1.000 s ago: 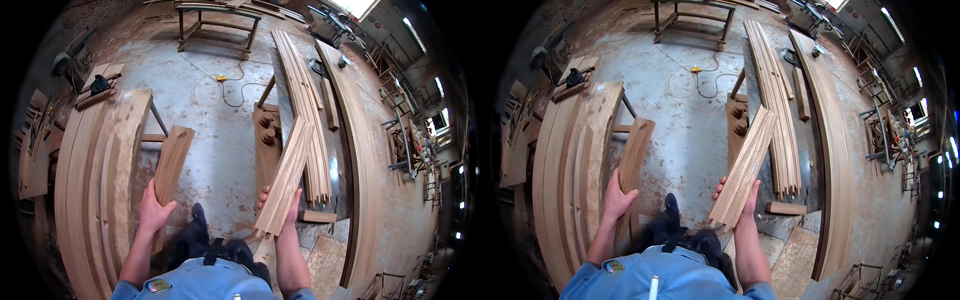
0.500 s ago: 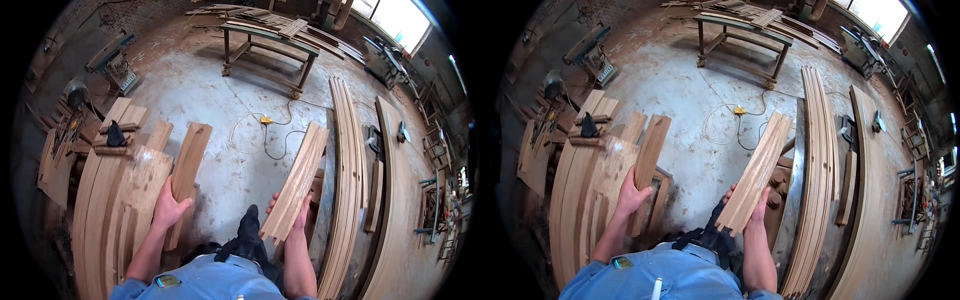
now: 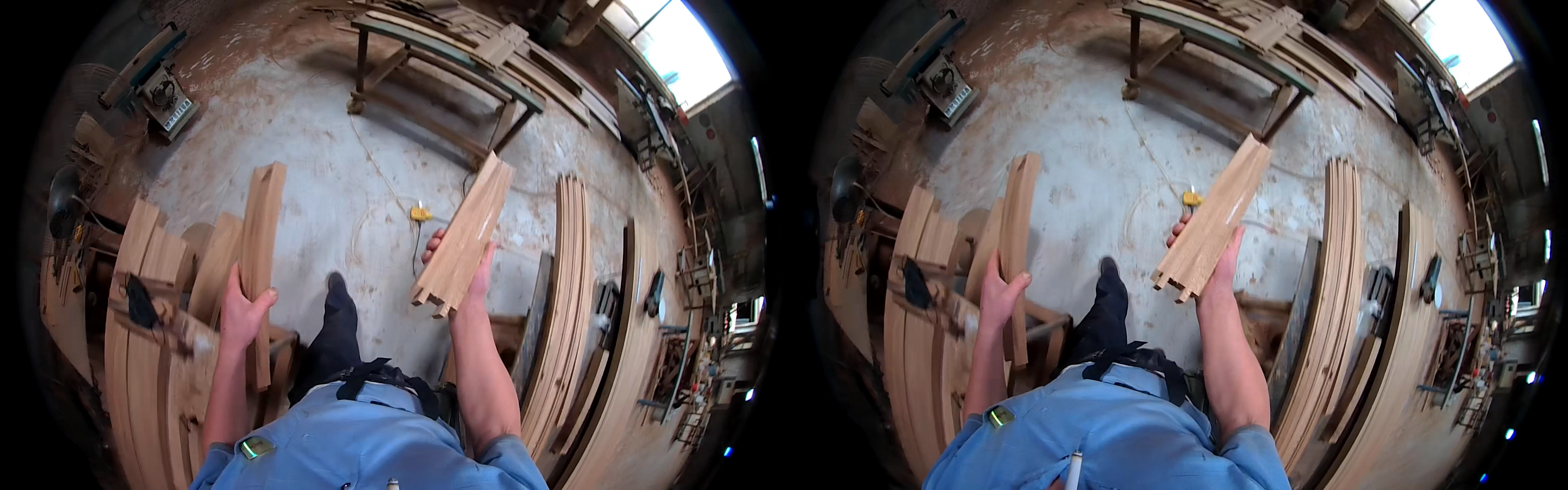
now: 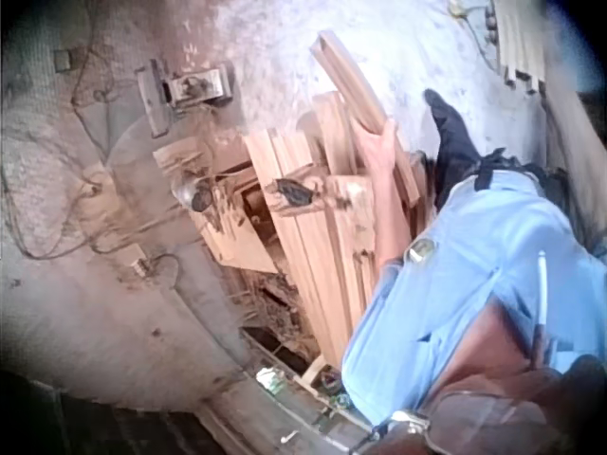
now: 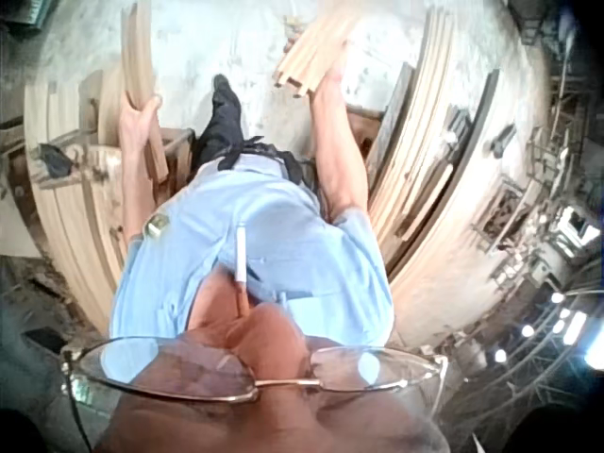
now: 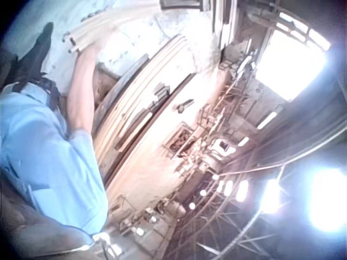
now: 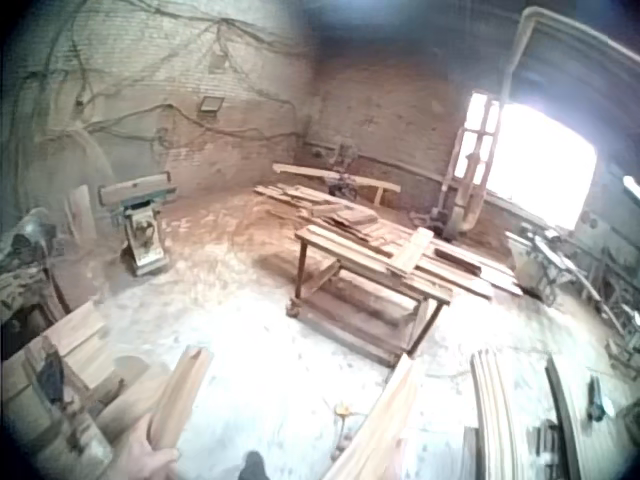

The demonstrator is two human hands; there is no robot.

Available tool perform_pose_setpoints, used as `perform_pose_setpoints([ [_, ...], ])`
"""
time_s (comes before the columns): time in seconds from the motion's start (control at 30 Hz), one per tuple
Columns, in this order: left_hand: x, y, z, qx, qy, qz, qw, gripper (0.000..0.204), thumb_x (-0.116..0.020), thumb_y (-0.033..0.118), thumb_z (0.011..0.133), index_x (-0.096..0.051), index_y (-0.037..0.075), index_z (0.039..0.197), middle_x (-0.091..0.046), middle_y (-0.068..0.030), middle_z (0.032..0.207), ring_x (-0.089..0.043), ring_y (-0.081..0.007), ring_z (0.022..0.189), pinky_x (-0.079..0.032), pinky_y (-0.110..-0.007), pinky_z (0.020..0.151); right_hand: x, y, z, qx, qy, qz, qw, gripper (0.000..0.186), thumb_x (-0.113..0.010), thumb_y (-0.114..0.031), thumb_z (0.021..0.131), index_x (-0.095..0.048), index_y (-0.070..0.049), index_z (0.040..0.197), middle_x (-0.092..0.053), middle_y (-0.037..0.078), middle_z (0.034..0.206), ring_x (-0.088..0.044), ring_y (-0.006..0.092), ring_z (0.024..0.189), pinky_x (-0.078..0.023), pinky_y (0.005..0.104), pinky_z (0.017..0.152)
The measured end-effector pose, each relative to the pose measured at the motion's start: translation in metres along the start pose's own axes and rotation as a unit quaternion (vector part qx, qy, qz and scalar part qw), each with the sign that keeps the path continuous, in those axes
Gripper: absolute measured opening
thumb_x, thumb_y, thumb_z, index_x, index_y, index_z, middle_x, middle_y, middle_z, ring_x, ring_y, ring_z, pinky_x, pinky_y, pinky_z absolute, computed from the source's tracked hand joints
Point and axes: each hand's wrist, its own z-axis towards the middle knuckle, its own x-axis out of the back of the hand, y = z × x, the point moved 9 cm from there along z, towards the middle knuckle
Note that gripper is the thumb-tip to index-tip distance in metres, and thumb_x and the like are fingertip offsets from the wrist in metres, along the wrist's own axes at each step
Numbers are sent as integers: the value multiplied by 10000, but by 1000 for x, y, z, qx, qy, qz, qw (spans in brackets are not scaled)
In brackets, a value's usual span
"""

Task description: The person repeatedly picks up wooden planks from a pile, places them on a workbench, and cuts them using a hand saw. After cutting, the person stacks the pieces on the bench or floor.

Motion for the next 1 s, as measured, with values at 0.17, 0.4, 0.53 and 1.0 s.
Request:
perform_pose_setpoints([
  [0.17, -5, 27, 110, 24, -14, 18, 999, 796, -740, 252, 689, -388, -60, 1330, -553, -263, 1193, -553, -359, 1113, -437, -399, 945, -7, -1, 106, 12, 88, -60, 994, 897, -200, -761, 871, -503, 43, 1128, -558, 166, 969, -559, 306, 820, -505, 444, 729],
  [0.4, 22, 36, 229, 57, 15, 121, 991, 943, -761, 309, 679, -282, -56, 1405, -490, -282, 1270, -504, -391, 1176, -421, -436, 977, -37, 51, 226, -97, 97, -86, 987, 905, -161, -781, 861, -523, 3, 1132, -580, 146, 943, -585, 311, 822, -510, 469, 720],
  [0.53, 22, 57, 297, 92, 39, 186, 978, 964, -763, 330, 681, -263, -30, 1423, -462, -270, 1291, -482, -387, 1200, -412, -447, 982, -60, 65, 290, -141, 112, -124, 976, 905, -181, -784, 857, -527, 6, 1131, -581, 142, 960, -587, 308, 822, -516, 480, 723],
  [1.0, -15, 121, 556, 74, 69, -50, 994, 745, -710, 311, 755, -392, -54, 1321, -572, -231, 1166, -576, -320, 1078, -454, -416, 906, -165, 116, 542, -306, 5, -219, 927, 899, -136, -729, 899, -470, 22, 1262, -566, 170, 1166, -599, 327, 981, -511, 497, 841],
])
